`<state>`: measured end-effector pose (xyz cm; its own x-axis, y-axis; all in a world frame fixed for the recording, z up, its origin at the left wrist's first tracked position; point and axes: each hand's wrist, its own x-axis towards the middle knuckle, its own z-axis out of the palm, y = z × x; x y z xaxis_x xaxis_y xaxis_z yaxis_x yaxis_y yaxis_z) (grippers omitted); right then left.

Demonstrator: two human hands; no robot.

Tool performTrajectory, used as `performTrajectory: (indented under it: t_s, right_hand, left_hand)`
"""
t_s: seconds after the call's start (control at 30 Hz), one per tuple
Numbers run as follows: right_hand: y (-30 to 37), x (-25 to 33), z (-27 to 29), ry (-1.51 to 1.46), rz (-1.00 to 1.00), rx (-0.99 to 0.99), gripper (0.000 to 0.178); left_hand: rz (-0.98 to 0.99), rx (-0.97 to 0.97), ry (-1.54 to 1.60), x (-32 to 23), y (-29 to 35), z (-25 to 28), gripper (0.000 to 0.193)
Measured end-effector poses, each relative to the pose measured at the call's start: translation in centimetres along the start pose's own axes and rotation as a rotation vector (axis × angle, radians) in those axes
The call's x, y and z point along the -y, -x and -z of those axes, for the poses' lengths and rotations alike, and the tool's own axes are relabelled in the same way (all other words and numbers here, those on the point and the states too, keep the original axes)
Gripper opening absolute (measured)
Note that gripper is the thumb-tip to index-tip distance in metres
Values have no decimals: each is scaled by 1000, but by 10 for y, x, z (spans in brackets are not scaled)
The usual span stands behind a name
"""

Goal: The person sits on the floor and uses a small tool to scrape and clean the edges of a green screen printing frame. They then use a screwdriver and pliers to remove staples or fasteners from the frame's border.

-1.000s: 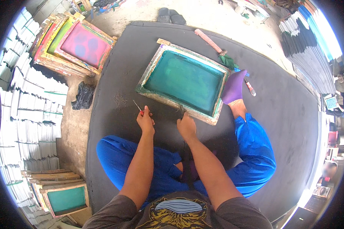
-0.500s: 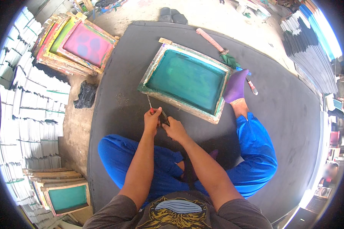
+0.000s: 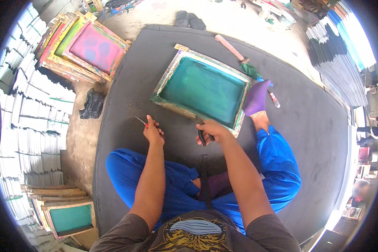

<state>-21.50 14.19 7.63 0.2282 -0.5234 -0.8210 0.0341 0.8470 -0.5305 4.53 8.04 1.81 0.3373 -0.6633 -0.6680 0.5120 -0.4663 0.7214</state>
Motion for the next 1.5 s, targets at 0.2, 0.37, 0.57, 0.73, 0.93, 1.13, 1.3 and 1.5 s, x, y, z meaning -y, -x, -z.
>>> performTrajectory:
  t_s: [0.2, 0.37, 0.57, 0.73, 0.93, 1.13, 1.3, 1.5]
  right_hand:
    - [0, 25, 18, 148, -83, -27, 46]
    - [0, 36, 25, 229, -135, 0, 33]
    - [0, 42, 31, 269, -168, 56, 34]
    - [-2, 44, 31, 247, -187, 37, 34]
    - [0, 42, 22, 352, -140, -29, 32]
    - [-7, -4, -43, 395, 171, -456, 25]
    - [-15, -16, -57, 420, 229, -600, 28]
    - [-56, -63, -61, 721, 464, -1004, 34]
  left_hand:
    - [-22, 15, -22, 3, 2, -2, 49]
    - [-27, 36, -50, 7, 0, -1, 49]
    - [-34, 40, -59, 13, -2, -1, 50]
    - [-45, 60, -76, 14, 0, -2, 51]
    - [-45, 66, -89, 15, 4, -5, 51]
    - [-55, 70, -85, 19, 4, -6, 49]
    - [-45, 71, -107, 17, 8, -4, 49]
    - [-60, 109, -123, 17, 13, -5, 45]
